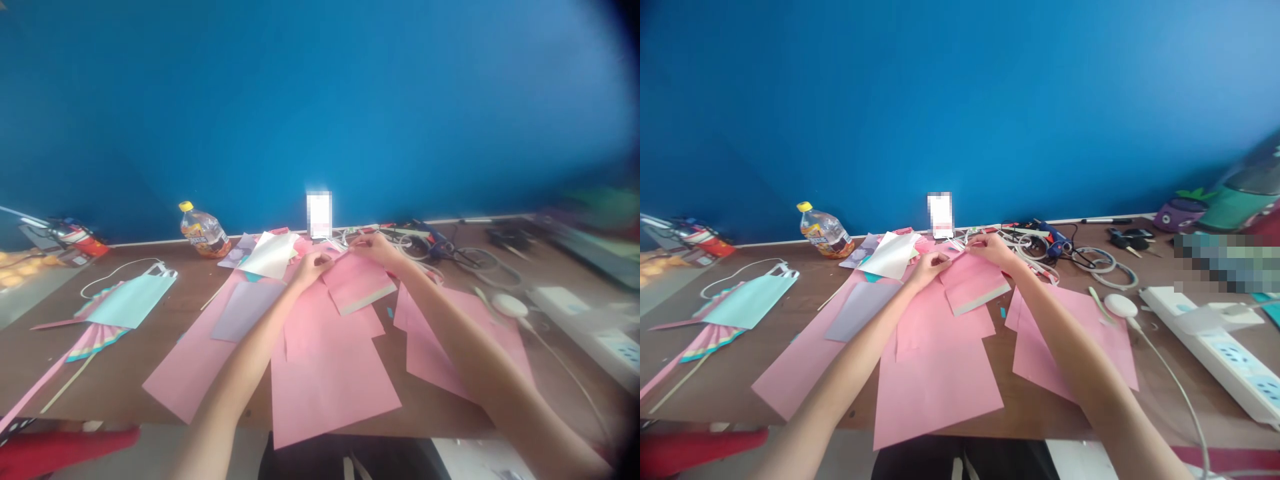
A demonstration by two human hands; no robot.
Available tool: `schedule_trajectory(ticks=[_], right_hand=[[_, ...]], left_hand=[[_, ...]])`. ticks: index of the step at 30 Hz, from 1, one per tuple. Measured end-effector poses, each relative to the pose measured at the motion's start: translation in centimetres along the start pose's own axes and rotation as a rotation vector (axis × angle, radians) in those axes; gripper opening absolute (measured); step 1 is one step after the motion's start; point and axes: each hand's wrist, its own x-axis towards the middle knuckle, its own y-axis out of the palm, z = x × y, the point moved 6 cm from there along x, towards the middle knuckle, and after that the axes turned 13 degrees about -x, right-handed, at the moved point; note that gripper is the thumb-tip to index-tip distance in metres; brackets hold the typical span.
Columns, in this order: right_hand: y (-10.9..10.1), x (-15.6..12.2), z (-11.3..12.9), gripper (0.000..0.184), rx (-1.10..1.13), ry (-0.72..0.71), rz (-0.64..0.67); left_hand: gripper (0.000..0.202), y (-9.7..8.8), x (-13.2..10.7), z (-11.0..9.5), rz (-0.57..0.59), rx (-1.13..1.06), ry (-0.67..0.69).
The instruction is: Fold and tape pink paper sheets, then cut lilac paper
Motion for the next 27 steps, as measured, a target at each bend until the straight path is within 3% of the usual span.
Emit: schedule_trajectory(ticks=[7, 18, 27], right_hand=[[-0.5, -0.1, -0.2, 0.042, 0.051, 0.131, -0.002], [-1.1, -0.2, -0.9, 0.036, 0.030, 0.154, 0.033], [-1.1, 0.3, -2.0, 0.043, 0.114, 0.147, -0.072]], left_hand=[[0.040, -0.2, -0.1, -0.2, -0.012, -0.013, -0.002], [0.040, -0.1, -0.1, -0.2, -0.011, 0.009, 0.015], [0.042, -0.1, -0.1, -0.4, 0.010, 0.032, 0.045]])
